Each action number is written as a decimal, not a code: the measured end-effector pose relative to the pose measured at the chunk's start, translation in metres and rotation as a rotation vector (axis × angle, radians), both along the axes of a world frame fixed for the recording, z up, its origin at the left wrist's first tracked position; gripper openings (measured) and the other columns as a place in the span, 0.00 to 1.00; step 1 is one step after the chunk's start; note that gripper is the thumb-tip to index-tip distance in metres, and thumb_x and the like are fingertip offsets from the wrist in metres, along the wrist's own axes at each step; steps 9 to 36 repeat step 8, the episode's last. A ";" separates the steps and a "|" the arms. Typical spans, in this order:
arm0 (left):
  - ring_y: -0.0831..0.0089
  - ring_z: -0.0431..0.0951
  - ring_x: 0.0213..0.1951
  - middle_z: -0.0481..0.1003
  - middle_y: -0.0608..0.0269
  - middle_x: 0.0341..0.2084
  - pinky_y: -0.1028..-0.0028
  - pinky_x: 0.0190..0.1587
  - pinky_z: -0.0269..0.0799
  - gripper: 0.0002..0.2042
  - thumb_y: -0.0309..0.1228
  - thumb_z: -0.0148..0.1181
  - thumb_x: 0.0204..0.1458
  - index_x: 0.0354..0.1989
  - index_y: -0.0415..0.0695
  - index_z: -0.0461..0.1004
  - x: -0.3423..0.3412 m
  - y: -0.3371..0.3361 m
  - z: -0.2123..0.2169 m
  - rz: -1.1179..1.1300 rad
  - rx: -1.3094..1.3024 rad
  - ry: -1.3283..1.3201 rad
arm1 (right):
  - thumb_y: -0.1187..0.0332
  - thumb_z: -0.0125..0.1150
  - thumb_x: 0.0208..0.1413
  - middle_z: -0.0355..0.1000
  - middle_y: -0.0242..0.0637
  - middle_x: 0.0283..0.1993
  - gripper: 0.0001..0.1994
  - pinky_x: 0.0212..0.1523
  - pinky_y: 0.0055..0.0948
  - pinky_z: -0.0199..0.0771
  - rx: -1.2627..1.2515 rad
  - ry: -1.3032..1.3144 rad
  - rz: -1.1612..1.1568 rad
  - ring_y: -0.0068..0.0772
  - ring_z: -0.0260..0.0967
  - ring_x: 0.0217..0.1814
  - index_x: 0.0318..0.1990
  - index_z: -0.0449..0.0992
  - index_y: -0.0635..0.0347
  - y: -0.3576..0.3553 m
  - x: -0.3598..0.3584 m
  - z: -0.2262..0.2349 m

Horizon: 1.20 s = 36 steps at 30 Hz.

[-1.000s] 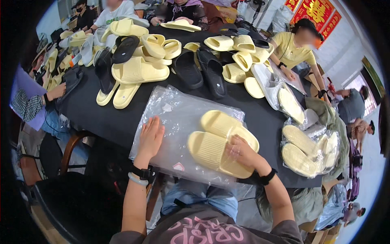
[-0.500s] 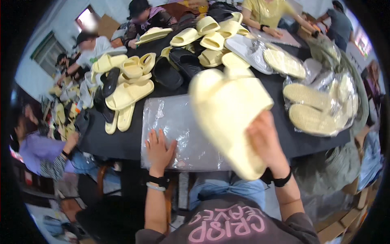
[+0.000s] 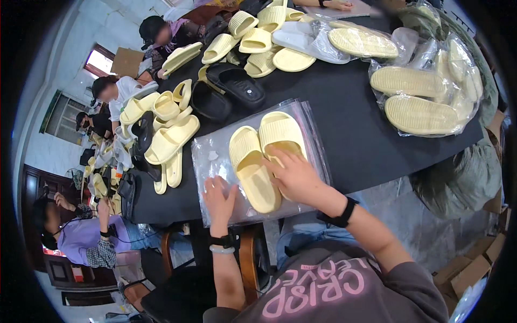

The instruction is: The person places pairs of yellow, white, and black slippers into clear plastic bags on a table. The person repeatedly picks up slippers, inserts them into bags, and sets the packaged pairs aside. Other workers are visible in the background performing similar tasks.

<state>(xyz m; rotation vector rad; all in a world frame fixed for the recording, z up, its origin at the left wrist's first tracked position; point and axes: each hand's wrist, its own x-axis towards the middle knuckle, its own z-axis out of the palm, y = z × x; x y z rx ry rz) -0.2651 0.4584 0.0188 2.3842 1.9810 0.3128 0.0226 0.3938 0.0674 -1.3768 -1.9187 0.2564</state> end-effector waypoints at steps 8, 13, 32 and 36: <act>0.51 0.70 0.57 0.70 0.44 0.55 0.65 0.61 0.62 0.23 0.32 0.62 0.55 0.58 0.38 0.68 0.061 -0.025 0.108 -0.303 -0.233 -0.526 | 0.65 0.62 0.54 0.60 0.52 0.64 0.33 0.62 0.45 0.62 -0.076 0.216 -0.184 0.52 0.61 0.64 0.66 0.58 0.62 -0.042 0.039 -0.043; 0.51 0.70 0.57 0.70 0.44 0.55 0.65 0.61 0.62 0.23 0.32 0.62 0.55 0.58 0.38 0.68 0.061 -0.025 0.108 -0.303 -0.233 -0.526 | 0.65 0.62 0.54 0.60 0.52 0.64 0.33 0.62 0.45 0.62 -0.076 0.216 -0.184 0.52 0.61 0.64 0.66 0.58 0.62 -0.042 0.039 -0.043; 0.51 0.70 0.57 0.70 0.44 0.55 0.65 0.61 0.62 0.23 0.32 0.62 0.55 0.58 0.38 0.68 0.061 -0.025 0.108 -0.303 -0.233 -0.526 | 0.65 0.62 0.54 0.60 0.52 0.64 0.33 0.62 0.45 0.62 -0.076 0.216 -0.184 0.52 0.61 0.64 0.66 0.58 0.62 -0.042 0.039 -0.043; 0.51 0.70 0.57 0.70 0.44 0.55 0.65 0.61 0.62 0.23 0.32 0.62 0.55 0.58 0.38 0.68 0.061 -0.025 0.108 -0.303 -0.233 -0.526 | 0.65 0.62 0.54 0.60 0.52 0.64 0.33 0.62 0.45 0.62 -0.076 0.216 -0.184 0.52 0.61 0.64 0.66 0.58 0.62 -0.042 0.039 -0.043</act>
